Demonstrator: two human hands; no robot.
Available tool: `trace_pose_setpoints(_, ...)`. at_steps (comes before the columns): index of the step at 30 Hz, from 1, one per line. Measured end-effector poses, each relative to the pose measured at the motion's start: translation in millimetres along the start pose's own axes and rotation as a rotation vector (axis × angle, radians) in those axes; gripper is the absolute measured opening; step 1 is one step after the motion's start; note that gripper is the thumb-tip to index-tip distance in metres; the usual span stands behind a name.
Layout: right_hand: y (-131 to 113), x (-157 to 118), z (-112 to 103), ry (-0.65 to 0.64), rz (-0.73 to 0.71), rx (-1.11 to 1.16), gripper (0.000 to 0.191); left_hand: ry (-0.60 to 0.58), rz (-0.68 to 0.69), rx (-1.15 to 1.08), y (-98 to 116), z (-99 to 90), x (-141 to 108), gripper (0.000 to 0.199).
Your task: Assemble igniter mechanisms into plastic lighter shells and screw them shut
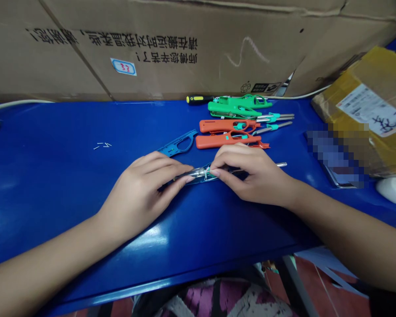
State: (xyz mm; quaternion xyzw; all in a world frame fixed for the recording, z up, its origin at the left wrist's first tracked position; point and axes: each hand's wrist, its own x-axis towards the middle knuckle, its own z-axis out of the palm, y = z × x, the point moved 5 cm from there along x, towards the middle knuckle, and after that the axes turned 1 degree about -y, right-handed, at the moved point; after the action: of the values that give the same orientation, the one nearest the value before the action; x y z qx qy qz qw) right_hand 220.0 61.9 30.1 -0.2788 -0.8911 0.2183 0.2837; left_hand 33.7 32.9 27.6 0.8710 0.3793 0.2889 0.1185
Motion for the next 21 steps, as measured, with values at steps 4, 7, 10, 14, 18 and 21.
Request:
trace_pose_setpoints(4, 0.1, -1.5, 0.6, -0.014, -0.017, -0.024, 0.01, -0.016, 0.012, -0.009, 1.1, 0.6, 0.5, 0.018)
trace_pose_setpoints(7, 1.1, -1.8, 1.0, -0.018, -0.043, -0.047, 0.008, -0.001, 0.024, -0.035, 1.8, 0.5, 0.1, 0.017)
trace_pose_setpoints(10, 2.3, -1.5, 1.8, -0.019, -0.051, -0.057, 0.008, 0.002, 0.027, -0.059, 2.3, 1.0, -0.2, 0.017)
trace_pose_setpoints(14, 3.1, -1.2, 3.4, -0.016, -0.039, -0.061, 0.009, -0.001, 0.035, -0.074, 3.3, 1.2, -0.2, 0.017)
trace_pose_setpoints(18, 3.0, -1.8, 4.3, 0.001, -0.037, -0.06, 0.01, -0.006, 0.033, -0.08, 2.8, 1.7, -0.7, 0.018)
trace_pose_setpoints(21, 3.8, -2.1, 4.5, 0.017, -0.03, -0.052, 0.01, 0.011, 0.038, -0.078, 2.4, 1.6, -1.0, 0.018)
